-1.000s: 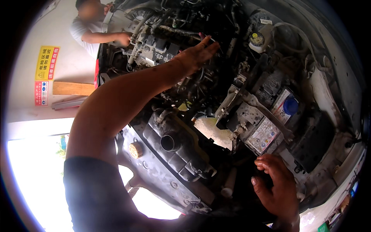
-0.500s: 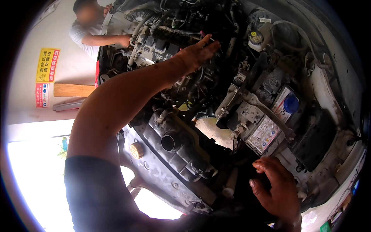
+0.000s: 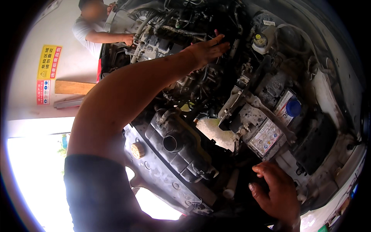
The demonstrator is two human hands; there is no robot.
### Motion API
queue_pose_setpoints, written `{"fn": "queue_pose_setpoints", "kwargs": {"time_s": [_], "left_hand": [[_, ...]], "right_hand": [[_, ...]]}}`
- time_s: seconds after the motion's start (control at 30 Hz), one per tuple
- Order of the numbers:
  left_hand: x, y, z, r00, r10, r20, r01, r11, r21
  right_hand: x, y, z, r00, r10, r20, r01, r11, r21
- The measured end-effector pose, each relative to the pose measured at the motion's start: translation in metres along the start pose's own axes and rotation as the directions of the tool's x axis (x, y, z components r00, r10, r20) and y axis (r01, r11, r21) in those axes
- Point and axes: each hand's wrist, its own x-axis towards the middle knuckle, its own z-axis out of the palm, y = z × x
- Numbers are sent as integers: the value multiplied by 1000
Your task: The person works on a car engine, using pliers to manipulate components and wires within the engine bay. They use a cloth to wipe parts of the engine and handle various engine components by hand while a second person assists from the side.
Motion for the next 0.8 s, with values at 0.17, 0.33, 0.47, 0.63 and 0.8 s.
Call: {"fn": "queue_pose_setpoints", "kwargs": {"time_s": [0.17,0.33,0.47,0.63,0.8], "left_hand": [[9,-15,-16,988,118,99,-114,992,-46],[15,-1,9,993,-15,-114,14,1000,-10],[6,1,24,982,-41,-185,-10,963,-268],[6,4,14,999,-28,16,32,929,-370],[52,-4,-60,882,157,445,-129,987,-94]], "right_hand": [[-1,0,-2,1000,2,2,-2,1000,-10],[-3,1,-4,1000,-9,-7,9,1000,-28],[-2,3,-5,1000,-12,-5,12,1000,-10],[-3,0,-4,1000,-2,-5,2,1000,-31],[-3,2,-3,1000,17,7,-16,999,-35]]}}
